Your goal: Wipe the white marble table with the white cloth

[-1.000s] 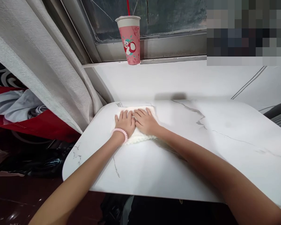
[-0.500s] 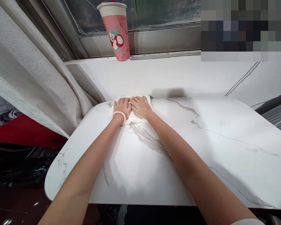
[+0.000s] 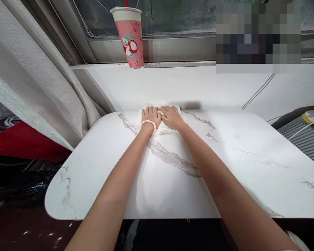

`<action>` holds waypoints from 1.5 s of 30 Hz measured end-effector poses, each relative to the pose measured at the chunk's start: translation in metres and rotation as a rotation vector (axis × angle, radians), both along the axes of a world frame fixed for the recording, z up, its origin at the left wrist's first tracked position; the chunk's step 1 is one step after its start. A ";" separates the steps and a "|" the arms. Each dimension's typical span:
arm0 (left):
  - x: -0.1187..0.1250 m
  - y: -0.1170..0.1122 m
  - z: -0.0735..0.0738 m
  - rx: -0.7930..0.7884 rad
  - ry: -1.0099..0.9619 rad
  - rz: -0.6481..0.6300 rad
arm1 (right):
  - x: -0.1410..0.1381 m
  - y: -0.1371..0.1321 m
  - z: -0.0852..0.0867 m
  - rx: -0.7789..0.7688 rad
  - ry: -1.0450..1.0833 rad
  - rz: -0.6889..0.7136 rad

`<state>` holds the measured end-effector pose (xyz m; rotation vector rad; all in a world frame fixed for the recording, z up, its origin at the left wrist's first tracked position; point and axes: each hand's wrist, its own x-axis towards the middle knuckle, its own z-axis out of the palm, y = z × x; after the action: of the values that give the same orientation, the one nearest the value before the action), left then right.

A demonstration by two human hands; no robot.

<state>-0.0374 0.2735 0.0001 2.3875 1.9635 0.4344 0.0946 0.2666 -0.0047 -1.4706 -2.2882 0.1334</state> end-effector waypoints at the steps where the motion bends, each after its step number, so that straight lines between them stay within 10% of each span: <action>1: 0.001 -0.002 0.000 0.000 0.002 -0.005 | 0.000 -0.003 0.000 -0.002 -0.002 -0.011; 8: -0.001 -0.031 0.000 0.014 0.039 -0.059 | -0.004 -0.040 -0.004 0.028 -0.046 -0.075; 31: -0.019 -0.243 -0.003 0.245 0.048 -0.331 | 0.031 -0.249 0.002 0.059 -0.018 0.140; 45: 0.018 -0.219 -0.002 0.125 0.003 -0.539 | 0.076 -0.253 0.008 0.017 -0.053 0.074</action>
<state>-0.0190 0.0543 -0.0015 2.8422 1.2361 0.5311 0.1708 0.0134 0.0034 -1.3970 -2.3814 0.0975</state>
